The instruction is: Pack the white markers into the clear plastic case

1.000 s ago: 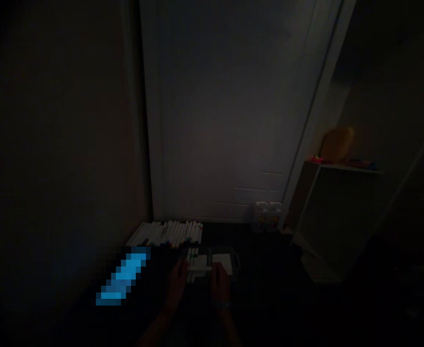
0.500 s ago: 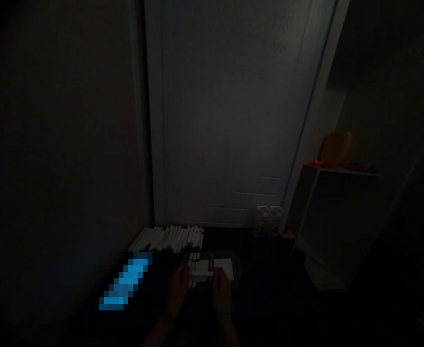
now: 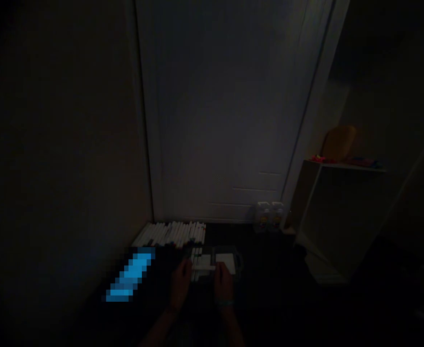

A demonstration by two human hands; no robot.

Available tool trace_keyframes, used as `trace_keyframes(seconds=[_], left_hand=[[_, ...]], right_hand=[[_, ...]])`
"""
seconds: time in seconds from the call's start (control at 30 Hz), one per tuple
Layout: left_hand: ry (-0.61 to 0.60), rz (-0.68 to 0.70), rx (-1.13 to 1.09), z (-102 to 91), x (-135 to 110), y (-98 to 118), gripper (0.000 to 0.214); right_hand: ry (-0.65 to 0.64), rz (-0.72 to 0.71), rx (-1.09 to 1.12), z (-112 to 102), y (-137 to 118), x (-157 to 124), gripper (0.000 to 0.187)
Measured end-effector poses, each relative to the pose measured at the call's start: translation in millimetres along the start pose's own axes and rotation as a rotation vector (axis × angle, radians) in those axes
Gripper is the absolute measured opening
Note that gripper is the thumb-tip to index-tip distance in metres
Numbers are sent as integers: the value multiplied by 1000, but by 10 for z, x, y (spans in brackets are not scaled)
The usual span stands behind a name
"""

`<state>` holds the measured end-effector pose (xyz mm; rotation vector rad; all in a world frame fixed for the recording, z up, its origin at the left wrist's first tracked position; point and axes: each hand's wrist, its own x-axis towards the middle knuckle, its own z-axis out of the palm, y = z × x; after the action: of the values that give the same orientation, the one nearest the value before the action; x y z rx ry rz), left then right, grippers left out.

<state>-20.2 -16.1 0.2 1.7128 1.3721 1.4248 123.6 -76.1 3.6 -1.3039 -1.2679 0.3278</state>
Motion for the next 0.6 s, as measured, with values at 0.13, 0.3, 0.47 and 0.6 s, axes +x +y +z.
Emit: trace_keyframes(seconds=[0.13, 0.3, 0.47, 0.6], left_hand=[[-19, 5, 13, -25, -16, 63, 37], [-5, 22, 5, -39, -21, 100, 34], [-42, 17, 27, -33, -14, 121, 33], [-22, 34, 43, -42, -18, 162, 32]], right_hand=[[2, -5, -7, -7, -3, -1, 31], [10, -20, -19, -14, -11, -2, 31], [-1, -19, -36, -19, -23, 6, 30], [2, -21, -22, -19, -25, 12, 30]])
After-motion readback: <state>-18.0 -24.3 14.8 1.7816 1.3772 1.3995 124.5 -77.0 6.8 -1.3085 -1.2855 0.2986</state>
